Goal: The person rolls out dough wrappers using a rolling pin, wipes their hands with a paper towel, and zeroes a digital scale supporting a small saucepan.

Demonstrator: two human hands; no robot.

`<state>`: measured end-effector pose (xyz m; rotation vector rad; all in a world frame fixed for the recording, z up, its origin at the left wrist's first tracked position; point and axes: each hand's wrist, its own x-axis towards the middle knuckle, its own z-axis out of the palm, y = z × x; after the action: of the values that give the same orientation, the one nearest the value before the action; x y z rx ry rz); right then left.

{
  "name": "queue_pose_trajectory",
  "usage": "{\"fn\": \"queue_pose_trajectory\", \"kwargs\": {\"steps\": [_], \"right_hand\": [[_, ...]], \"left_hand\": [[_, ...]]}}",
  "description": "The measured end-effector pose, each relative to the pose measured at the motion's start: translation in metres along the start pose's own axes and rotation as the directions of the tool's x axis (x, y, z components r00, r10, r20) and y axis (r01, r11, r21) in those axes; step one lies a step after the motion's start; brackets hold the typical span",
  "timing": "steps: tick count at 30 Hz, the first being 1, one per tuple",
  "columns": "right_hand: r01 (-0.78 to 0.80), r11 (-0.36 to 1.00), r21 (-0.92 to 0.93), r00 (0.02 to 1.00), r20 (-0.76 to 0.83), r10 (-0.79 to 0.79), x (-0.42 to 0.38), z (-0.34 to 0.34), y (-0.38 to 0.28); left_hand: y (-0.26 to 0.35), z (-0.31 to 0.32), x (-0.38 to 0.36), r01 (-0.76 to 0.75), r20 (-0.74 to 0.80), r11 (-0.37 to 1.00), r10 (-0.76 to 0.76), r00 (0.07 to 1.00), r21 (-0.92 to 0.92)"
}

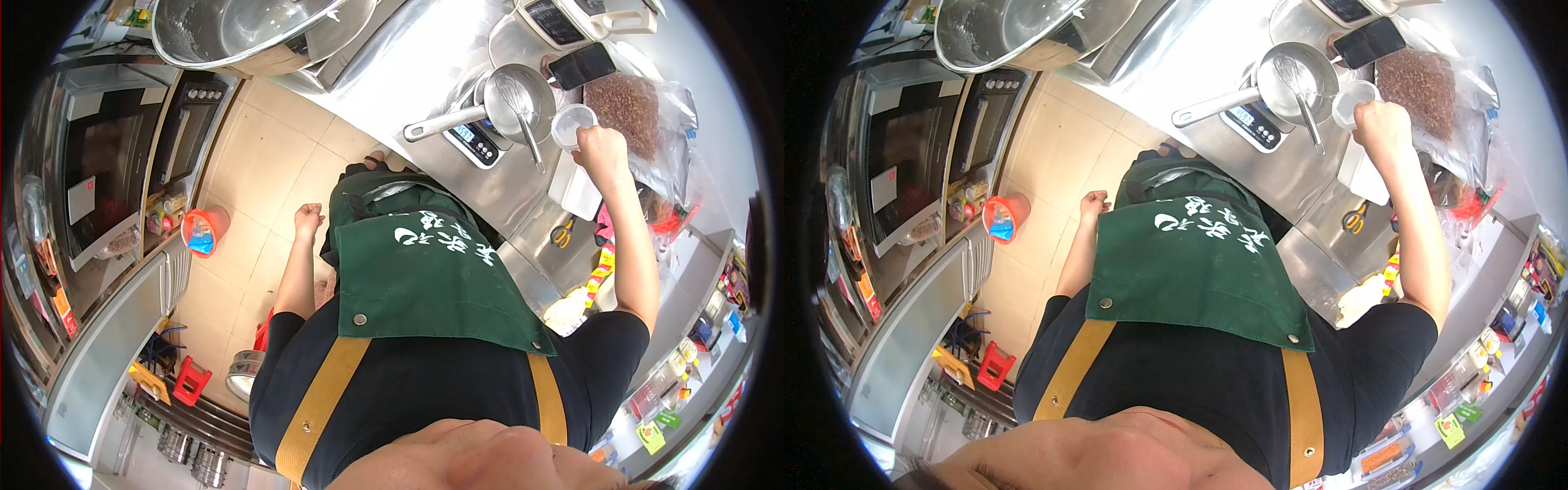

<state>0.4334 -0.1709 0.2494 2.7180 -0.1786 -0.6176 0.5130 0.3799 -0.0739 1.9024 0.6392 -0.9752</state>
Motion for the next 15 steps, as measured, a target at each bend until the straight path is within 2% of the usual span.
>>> {"fn": "queue_pose_trajectory", "kwargs": {"steps": [15], "right_hand": [[-0.025, 0.999, 0.028, 0.999, -0.019, 0.025, -0.0022, -0.0078, -0.0023]], "left_hand": [[-0.003, -0.0012, 0.006, -0.002, 0.006, 1.0, 0.001, 1.0, 0.005]]}}
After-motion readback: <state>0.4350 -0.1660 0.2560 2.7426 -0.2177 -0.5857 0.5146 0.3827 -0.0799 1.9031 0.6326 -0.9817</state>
